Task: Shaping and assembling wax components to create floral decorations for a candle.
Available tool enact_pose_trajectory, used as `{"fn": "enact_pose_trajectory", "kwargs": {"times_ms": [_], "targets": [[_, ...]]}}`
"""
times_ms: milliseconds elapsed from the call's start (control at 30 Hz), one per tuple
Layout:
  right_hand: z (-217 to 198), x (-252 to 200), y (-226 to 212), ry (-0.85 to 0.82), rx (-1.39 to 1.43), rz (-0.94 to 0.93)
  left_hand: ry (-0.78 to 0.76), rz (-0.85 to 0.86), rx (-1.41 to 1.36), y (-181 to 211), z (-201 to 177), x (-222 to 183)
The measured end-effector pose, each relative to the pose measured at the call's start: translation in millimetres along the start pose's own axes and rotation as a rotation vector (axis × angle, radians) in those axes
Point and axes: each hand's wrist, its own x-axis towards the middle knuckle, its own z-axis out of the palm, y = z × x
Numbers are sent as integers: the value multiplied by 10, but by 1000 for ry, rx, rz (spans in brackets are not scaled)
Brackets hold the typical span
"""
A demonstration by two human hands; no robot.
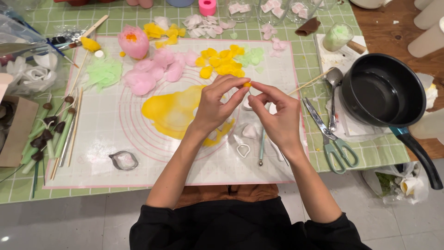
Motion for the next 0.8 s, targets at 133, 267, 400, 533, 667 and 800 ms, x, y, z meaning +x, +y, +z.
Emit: {"fn": "enact_pose_trajectory", "kwargs": {"times_ms": [133,267,400,533,667,800], "targets": [[-2,7,52,-17,84,-13,3,-40,-66,-55,-59,21],[118,10,22,-62,131,32,-31,-104,-155,-86,-220,15],[276,31,-157,-73,178,-22,-67,-200,-176,59,-470,-32],[560,36,-211,-150,173,-57,-32,-210,-194,44,-771,-222],[895,33,-246,-265,222,-58,68,-216,-164,-210,-1134,-507],[1213,34,-245,-405,267,35,347,-302,-397,-387,-1824,-841]]}}
